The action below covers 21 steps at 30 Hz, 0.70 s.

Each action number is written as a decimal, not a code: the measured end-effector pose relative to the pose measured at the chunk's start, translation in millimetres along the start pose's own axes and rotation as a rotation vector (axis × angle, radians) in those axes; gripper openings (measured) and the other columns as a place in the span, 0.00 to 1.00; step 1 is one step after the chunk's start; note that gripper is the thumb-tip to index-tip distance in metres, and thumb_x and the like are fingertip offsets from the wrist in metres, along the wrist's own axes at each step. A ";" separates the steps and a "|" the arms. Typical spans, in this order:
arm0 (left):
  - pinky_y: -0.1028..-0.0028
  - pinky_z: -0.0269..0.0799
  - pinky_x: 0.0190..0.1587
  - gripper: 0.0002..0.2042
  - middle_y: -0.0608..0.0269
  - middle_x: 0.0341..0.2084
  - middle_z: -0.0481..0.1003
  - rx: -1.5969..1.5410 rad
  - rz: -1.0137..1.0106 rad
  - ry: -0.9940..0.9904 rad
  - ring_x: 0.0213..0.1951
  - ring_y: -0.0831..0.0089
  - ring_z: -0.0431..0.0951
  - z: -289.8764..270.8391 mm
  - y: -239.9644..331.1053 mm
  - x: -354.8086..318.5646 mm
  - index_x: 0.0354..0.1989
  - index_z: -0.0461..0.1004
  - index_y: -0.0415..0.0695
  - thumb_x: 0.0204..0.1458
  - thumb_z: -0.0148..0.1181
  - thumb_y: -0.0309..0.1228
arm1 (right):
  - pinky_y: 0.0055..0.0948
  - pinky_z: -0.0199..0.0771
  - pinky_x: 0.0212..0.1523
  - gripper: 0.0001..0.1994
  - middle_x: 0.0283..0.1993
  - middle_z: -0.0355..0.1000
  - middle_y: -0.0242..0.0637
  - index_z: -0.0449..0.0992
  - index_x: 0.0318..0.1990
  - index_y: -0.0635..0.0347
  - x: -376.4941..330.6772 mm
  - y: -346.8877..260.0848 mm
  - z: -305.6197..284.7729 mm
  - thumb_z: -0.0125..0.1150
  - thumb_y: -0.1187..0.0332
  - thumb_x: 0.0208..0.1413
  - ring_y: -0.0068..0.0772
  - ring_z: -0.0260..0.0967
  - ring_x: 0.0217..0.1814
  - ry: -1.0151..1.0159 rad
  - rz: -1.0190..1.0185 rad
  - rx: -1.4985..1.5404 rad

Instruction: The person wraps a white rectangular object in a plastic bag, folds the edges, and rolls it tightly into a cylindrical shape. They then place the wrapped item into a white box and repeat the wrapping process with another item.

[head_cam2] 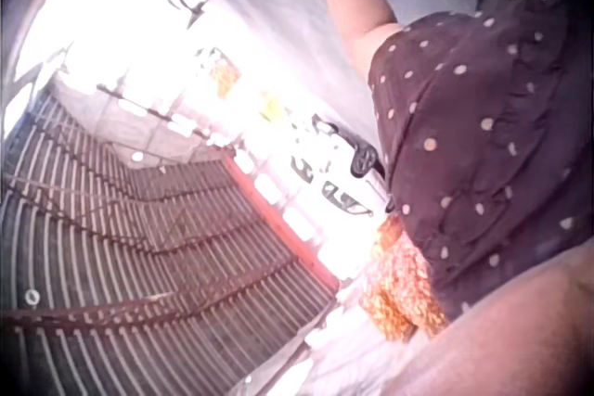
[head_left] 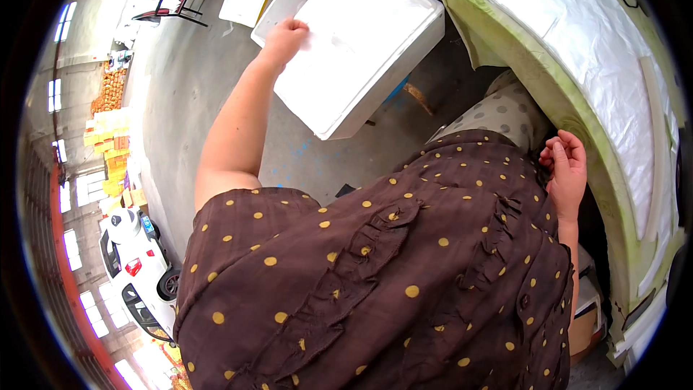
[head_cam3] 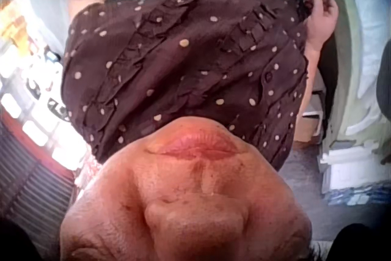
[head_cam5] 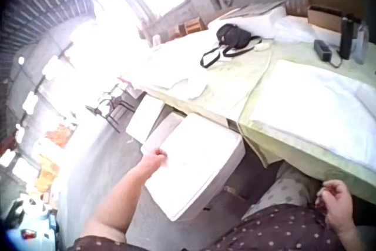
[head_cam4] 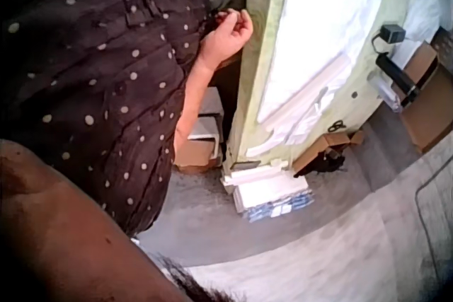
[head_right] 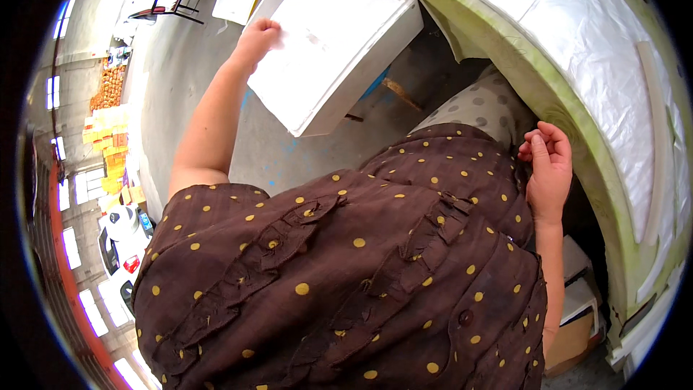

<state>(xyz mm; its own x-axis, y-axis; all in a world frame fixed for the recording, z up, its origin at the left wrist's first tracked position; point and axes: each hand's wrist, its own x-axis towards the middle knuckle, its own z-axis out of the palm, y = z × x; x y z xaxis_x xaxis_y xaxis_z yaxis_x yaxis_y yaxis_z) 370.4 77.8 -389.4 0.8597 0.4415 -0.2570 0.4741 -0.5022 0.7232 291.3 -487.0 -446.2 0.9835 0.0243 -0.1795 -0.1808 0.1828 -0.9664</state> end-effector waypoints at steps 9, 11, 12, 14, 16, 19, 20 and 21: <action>0.73 0.70 0.37 0.08 0.69 0.29 0.77 0.345 -0.189 -0.194 0.33 0.75 0.74 21.8 -56.4 -1.3 0.34 0.80 0.47 0.48 0.56 0.22 | 0.22 0.73 0.40 0.10 0.42 0.73 0.32 0.72 0.53 0.63 -0.7 1.7 -1.7 0.55 0.73 0.66 0.20 0.70 0.38 -0.060 0.046 -0.030; 0.71 0.72 0.39 0.08 0.65 0.31 0.79 0.509 -0.174 -0.218 0.34 0.72 0.76 18.5 -54.9 -5.5 0.34 0.80 0.47 0.46 0.57 0.23 | 0.22 0.73 0.40 0.10 0.42 0.73 0.32 0.72 0.53 0.63 -1.1 2.1 -2.5 0.55 0.73 0.66 0.20 0.70 0.38 -0.058 0.052 -0.040; 0.71 0.72 0.39 0.08 0.64 0.31 0.79 0.567 -0.179 -0.226 0.34 0.71 0.77 13.5 -58.6 -5.7 0.34 0.80 0.47 0.46 0.57 0.23 | 0.22 0.73 0.40 0.10 0.42 0.74 0.32 0.72 0.53 0.63 -1.2 2.2 -3.1 0.55 0.73 0.66 0.20 0.70 0.38 -0.057 0.056 -0.045; 0.70 0.73 0.40 0.09 0.62 0.31 0.80 0.695 -0.172 -0.283 0.36 0.69 0.78 8.1 -57.6 -7.3 0.35 0.80 0.47 0.46 0.57 0.24 | 0.22 0.73 0.40 0.10 0.42 0.74 0.32 0.72 0.53 0.63 -1.0 3.0 -3.7 0.55 0.73 0.66 0.20 0.70 0.38 -0.053 0.068 -0.037; 0.70 0.74 0.41 0.09 0.62 0.31 0.81 0.830 -0.155 -0.380 0.38 0.68 0.79 4.7 -56.9 -14.0 0.35 0.80 0.48 0.45 0.58 0.24 | 0.22 0.73 0.40 0.10 0.42 0.74 0.32 0.72 0.53 0.62 0.1 3.6 -3.3 0.55 0.72 0.66 0.20 0.70 0.38 -0.049 0.078 -0.020; 0.68 0.75 0.43 0.10 0.59 0.34 0.81 0.941 -0.086 -0.404 0.39 0.63 0.80 7.8 -59.8 -18.2 0.37 0.80 0.49 0.44 0.60 0.27 | 0.22 0.72 0.40 0.11 0.43 0.74 0.32 0.72 0.53 0.62 2.4 5.8 -4.0 0.55 0.72 0.67 0.20 0.70 0.39 -0.060 0.084 -0.007; 0.67 0.75 0.44 0.11 0.58 0.34 0.81 0.960 -0.016 -0.338 0.40 0.62 0.80 9.8 -59.4 -20.8 0.37 0.80 0.49 0.44 0.61 0.28 | 0.22 0.72 0.40 0.11 0.43 0.74 0.32 0.71 0.54 0.61 3.1 8.8 -7.0 0.54 0.71 0.67 0.20 0.70 0.39 -0.077 0.082 -0.018; 0.67 0.75 0.44 0.11 0.58 0.35 0.81 0.978 0.053 -0.272 0.40 0.62 0.80 12.5 -59.1 -24.4 0.38 0.80 0.49 0.43 0.62 0.29 | 0.22 0.72 0.41 0.12 0.44 0.74 0.32 0.70 0.55 0.61 3.4 10.3 -9.1 0.54 0.71 0.67 0.20 0.71 0.40 -0.094 0.079 -0.029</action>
<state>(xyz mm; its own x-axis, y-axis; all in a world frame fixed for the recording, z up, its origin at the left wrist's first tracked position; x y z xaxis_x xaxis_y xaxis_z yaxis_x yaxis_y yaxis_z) 323.8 87.5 -433.9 0.8405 0.2780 -0.4650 0.2768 -0.9582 -0.0726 292.6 -494.0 -458.4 0.9624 0.1297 -0.2386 -0.2568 0.1486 -0.9550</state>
